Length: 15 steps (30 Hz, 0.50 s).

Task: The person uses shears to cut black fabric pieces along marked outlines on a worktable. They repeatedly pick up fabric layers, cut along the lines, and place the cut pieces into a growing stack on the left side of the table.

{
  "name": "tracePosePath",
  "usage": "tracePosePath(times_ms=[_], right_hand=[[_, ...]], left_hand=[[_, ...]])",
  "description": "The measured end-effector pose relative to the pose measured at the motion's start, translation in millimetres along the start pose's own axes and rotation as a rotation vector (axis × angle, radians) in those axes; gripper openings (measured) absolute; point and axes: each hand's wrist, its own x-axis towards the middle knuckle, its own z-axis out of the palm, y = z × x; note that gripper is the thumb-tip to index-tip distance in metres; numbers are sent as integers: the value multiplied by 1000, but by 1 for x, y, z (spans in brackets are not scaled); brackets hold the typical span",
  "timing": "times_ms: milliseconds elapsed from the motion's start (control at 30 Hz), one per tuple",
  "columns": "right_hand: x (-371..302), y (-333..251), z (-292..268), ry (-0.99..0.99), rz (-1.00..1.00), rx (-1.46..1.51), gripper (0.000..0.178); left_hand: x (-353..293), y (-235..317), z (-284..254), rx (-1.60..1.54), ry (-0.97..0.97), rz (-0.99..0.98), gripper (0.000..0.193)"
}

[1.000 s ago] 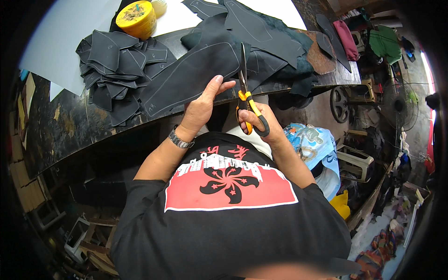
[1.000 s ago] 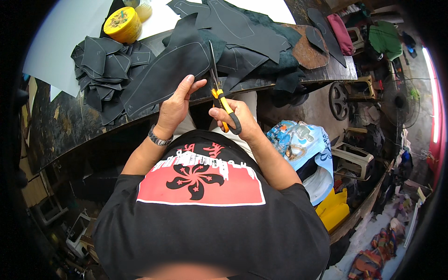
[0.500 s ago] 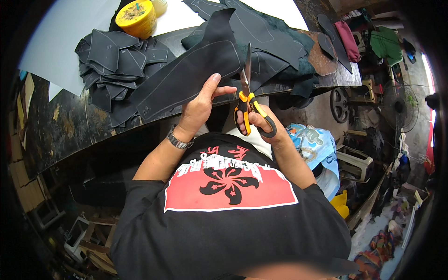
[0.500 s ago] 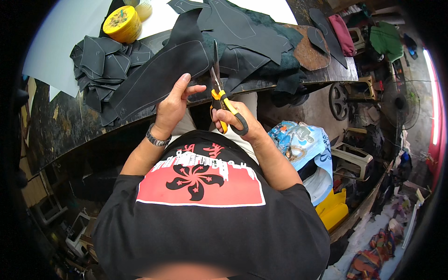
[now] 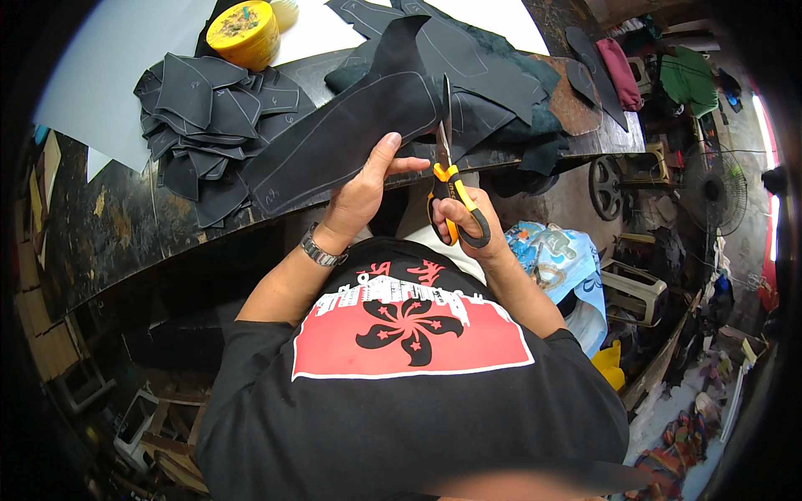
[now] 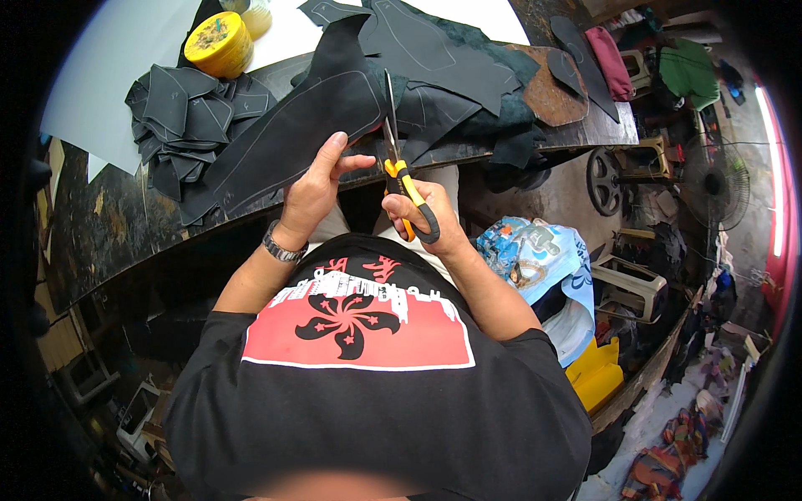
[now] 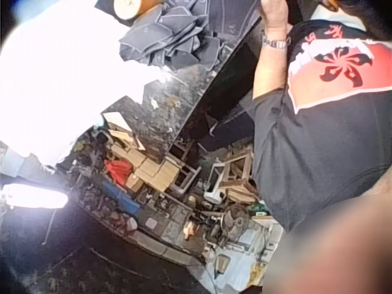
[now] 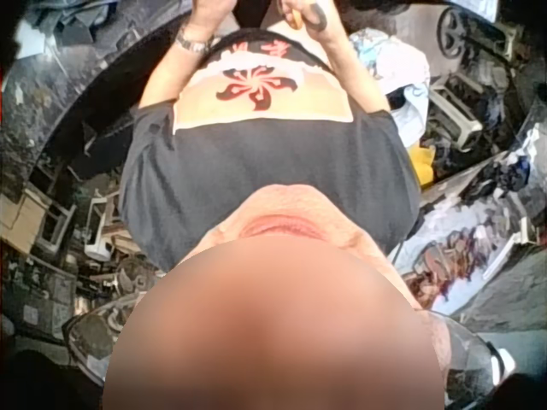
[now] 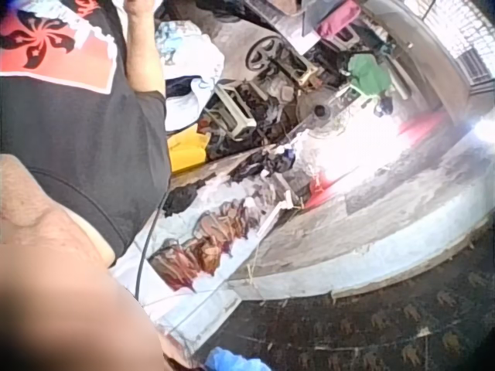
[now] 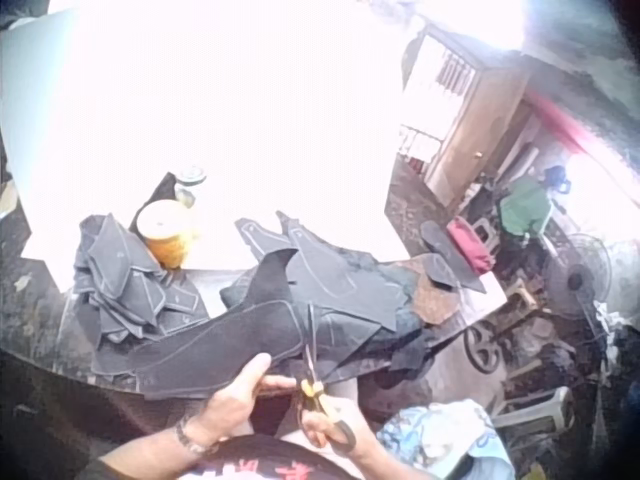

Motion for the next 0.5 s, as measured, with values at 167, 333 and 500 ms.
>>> tracePosePath(times_ms=[167, 333, 500], right_hand=[[-4, -1, -4, -2, 12, -79, 38], [-6, -3, -10, 20, 70, -93, 33], [-10, -6, -16, 21, 102, -166, 32]], left_hand=[[-4, -7, 0, -226, -14, -112, 39], [0, 0, -5, -443, 2, -401, 36], [4, 5, -6, -545, 48, -513, 37]])
